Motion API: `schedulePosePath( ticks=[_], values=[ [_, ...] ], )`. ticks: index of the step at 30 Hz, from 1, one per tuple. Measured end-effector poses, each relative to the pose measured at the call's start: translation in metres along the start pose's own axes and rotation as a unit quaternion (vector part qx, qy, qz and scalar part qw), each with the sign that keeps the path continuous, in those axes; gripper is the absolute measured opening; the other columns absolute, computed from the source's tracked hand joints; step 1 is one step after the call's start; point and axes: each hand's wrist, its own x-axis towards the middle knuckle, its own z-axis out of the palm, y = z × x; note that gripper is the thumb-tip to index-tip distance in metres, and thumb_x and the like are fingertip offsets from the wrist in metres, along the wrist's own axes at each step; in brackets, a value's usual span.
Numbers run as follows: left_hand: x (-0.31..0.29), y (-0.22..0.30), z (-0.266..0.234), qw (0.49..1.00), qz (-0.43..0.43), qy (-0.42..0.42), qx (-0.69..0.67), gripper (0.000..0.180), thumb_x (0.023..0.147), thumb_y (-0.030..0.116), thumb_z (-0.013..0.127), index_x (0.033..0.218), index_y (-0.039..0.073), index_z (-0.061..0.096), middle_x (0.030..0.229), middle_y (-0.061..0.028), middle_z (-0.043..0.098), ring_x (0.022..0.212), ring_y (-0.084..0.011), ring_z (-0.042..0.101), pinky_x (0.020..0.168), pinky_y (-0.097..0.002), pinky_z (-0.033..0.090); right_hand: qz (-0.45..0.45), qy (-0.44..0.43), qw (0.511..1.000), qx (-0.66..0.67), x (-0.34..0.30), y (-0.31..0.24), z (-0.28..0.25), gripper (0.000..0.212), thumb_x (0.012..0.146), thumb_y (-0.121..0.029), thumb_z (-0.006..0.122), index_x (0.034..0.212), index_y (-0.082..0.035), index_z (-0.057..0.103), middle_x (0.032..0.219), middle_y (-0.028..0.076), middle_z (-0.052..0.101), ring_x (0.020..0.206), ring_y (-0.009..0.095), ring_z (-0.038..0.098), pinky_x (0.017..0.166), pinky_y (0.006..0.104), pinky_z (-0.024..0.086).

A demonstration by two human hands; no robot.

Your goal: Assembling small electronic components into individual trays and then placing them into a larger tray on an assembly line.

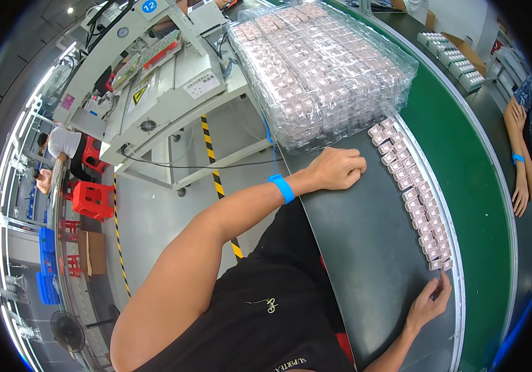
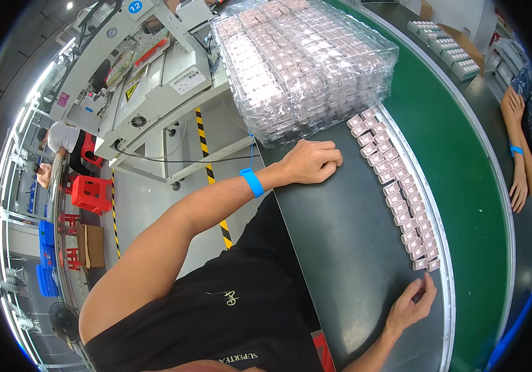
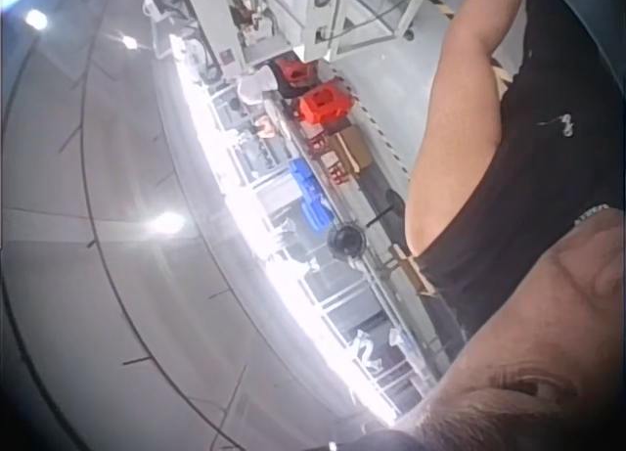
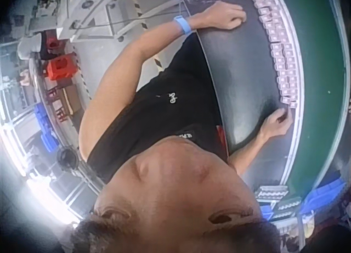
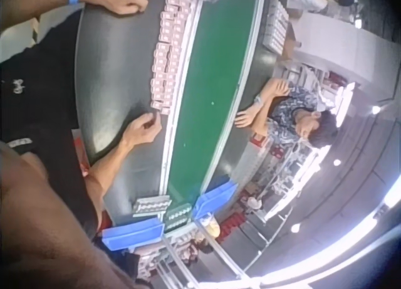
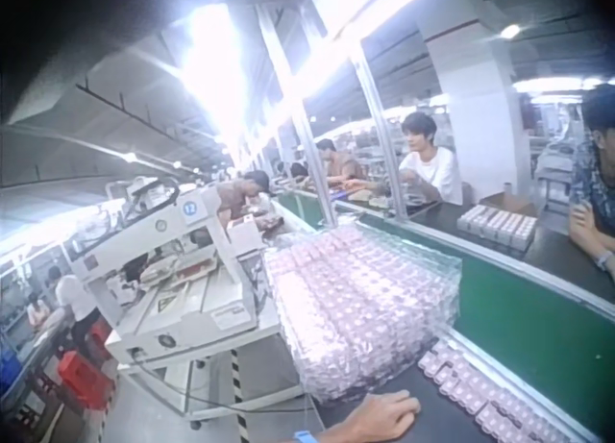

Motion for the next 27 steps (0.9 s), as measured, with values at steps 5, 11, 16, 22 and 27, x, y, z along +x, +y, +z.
schedulePosePath(
  ticks=[5,11,16,22,27],
  values=[
    [0.0,-0.001,0.0,1.0,0.004,0.002,0.008,0.011,0.085,0.007,0.058,0.084,0.011,0.069,0.077,-0.0051,0.062,0.065,-0.0277,0.062,0.057,-0.0418,0.05,0.01,0.002,1.0,0.015,-0.001,0.006,0.001,0.024,0.102,-0.006,0.06,0.124,0.002,0.066,0.091,0.004,0.062,0.076,0.012,0.053,0.067,0.0271,0.045],
    [0.0,0.001,0.001,1.0,-0.008,-0.007,0.005,0.009,0.087,0.011,0.06,0.083,0.011,0.067,0.077,-0.0062,0.062,0.068,-0.0306,0.064,0.059,-0.0446,0.051,0.019,0.0,1.0,0.02,0.0,-0.001,0.0,0.024,0.101,-0.006,0.061,0.123,0.002,0.066,0.092,0.004,0.062,0.077,0.011,0.053,0.067,0.0264,0.045],
    [-0.002,0.001,0.002,1.0,-0.006,0.002,0.006,0.008,0.087,0.011,0.06,0.083,0.011,0.067,0.077,-0.0064,0.061,0.068,-0.0303,0.063,0.06,-0.0447,0.051,0.01,-0.007,1.0,0.012,0.002,-0.006,-0.001,0.021,0.101,-0.006,0.061,0.119,0.003,0.067,0.093,0.005,0.064,0.077,0.011,0.054,0.067,0.026,0.045],
    [-0.001,0.003,0.002,1.0,-0.002,0.007,0.012,0.008,0.088,0.011,0.059,0.084,0.011,0.067,0.077,-0.0063,0.06,0.069,-0.0296,0.063,0.061,-0.0446,0.051,-0.011,-0.011,1.0,0.008,0.002,-0.009,-0.002,0.019,0.101,-0.007,0.061,0.116,0.003,0.068,0.093,0.005,0.064,0.075,0.011,0.054,0.066,0.0259,0.044],
    [-0.002,0.001,0.003,1.0,-0.002,0.01,0.014,0.008,0.089,0.012,0.059,0.085,0.011,0.066,0.077,-0.0063,0.06,0.07,-0.0296,0.064,0.062,-0.0443,0.052,-0.009,-0.029,1.0,0.001,0.003,-0.011,-0.001,0.019,0.101,-0.006,0.061,0.115,0.003,0.068,0.094,0.005,0.065,0.074,0.011,0.053,0.065,0.0258,0.044]
  ],
)
